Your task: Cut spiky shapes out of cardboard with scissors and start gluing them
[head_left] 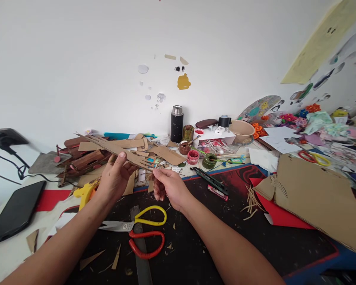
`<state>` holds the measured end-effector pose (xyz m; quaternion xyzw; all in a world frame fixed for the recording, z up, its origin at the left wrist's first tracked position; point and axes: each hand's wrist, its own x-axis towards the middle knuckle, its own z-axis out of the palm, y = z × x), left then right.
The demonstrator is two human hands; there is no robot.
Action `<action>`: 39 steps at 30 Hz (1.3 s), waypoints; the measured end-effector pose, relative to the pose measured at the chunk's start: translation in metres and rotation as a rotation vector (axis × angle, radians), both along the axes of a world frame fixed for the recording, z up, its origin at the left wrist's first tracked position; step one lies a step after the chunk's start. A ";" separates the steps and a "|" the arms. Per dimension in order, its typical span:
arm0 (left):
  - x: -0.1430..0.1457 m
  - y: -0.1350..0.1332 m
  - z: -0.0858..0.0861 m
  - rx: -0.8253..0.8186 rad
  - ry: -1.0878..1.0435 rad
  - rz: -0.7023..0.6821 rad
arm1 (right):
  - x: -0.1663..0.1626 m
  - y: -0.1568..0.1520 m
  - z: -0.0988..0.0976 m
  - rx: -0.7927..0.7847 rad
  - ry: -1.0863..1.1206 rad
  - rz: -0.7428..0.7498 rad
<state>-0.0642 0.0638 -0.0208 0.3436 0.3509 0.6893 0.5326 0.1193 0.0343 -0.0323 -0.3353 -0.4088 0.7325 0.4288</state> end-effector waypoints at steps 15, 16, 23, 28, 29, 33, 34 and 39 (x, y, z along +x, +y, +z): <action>-0.005 0.004 -0.001 -0.084 -0.105 0.022 | -0.003 -0.002 -0.005 -0.032 -0.035 0.052; -0.005 0.004 -0.001 -0.088 -0.104 0.022 | -0.002 -0.001 -0.005 -0.035 -0.034 0.040; -0.002 0.002 -0.002 -0.078 -0.076 0.006 | -0.002 0.000 -0.005 -0.034 -0.039 0.030; -0.001 0.000 -0.001 -0.076 -0.071 -0.012 | -0.002 -0.002 -0.003 -0.018 -0.066 0.035; -0.001 0.000 -0.002 -0.075 -0.071 -0.012 | -0.002 -0.002 -0.003 -0.016 -0.071 0.038; -0.001 0.000 -0.003 -0.076 -0.066 -0.009 | -0.002 -0.003 -0.003 -0.018 -0.067 0.045; -0.001 0.000 -0.003 -0.076 -0.065 -0.012 | -0.002 -0.003 -0.003 -0.020 -0.066 0.047; -0.003 0.000 -0.003 -0.076 -0.068 -0.020 | -0.003 -0.003 -0.002 -0.004 -0.072 0.064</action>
